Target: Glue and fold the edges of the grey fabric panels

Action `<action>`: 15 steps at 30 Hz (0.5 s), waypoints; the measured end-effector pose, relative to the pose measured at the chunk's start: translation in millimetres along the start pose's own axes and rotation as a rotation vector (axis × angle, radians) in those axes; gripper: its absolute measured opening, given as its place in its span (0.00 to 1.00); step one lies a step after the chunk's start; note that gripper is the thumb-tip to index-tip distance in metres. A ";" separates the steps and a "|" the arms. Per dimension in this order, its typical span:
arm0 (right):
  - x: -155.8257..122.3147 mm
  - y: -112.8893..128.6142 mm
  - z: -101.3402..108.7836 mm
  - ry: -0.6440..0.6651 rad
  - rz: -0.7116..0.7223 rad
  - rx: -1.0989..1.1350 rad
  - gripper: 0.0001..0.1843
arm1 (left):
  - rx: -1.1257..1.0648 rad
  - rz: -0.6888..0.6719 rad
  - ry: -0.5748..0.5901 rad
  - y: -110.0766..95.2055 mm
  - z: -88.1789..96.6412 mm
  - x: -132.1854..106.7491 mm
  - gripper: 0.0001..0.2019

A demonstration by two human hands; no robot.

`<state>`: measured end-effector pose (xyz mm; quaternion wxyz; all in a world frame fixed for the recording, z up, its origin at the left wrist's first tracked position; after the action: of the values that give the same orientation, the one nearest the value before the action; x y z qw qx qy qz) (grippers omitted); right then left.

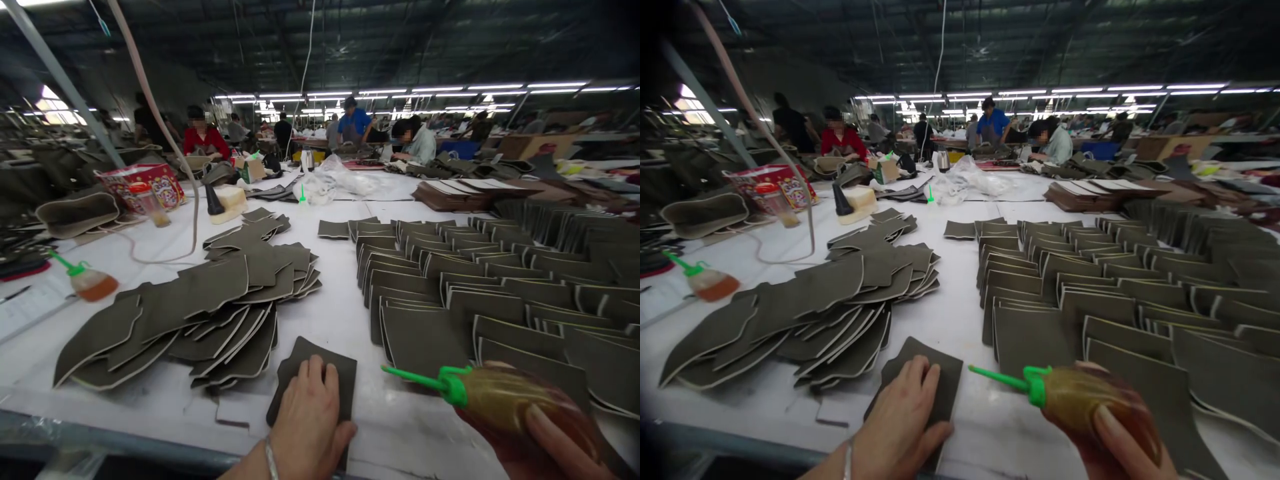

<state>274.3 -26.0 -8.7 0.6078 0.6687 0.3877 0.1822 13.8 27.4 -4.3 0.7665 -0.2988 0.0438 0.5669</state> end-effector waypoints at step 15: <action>-7.8 6.4 -7.4 0.183 0.243 -0.316 0.36 | 0.236 -0.144 -0.125 -0.9 9.6 24.3 0.17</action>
<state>266.0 -26.5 0.7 0.6407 0.5877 0.3244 0.3727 20.6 52.6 -6.0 0.8361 -0.1729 0.0408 0.5190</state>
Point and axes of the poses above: each hand's wrist, its own x-axis towards the middle knuckle, its own z-axis out of the back of the hand, y = z × x, the point moved 4 cm from there along x, towards the middle knuckle, and after that the axes turned 5 degrees about -x, right-handed, at the moved point
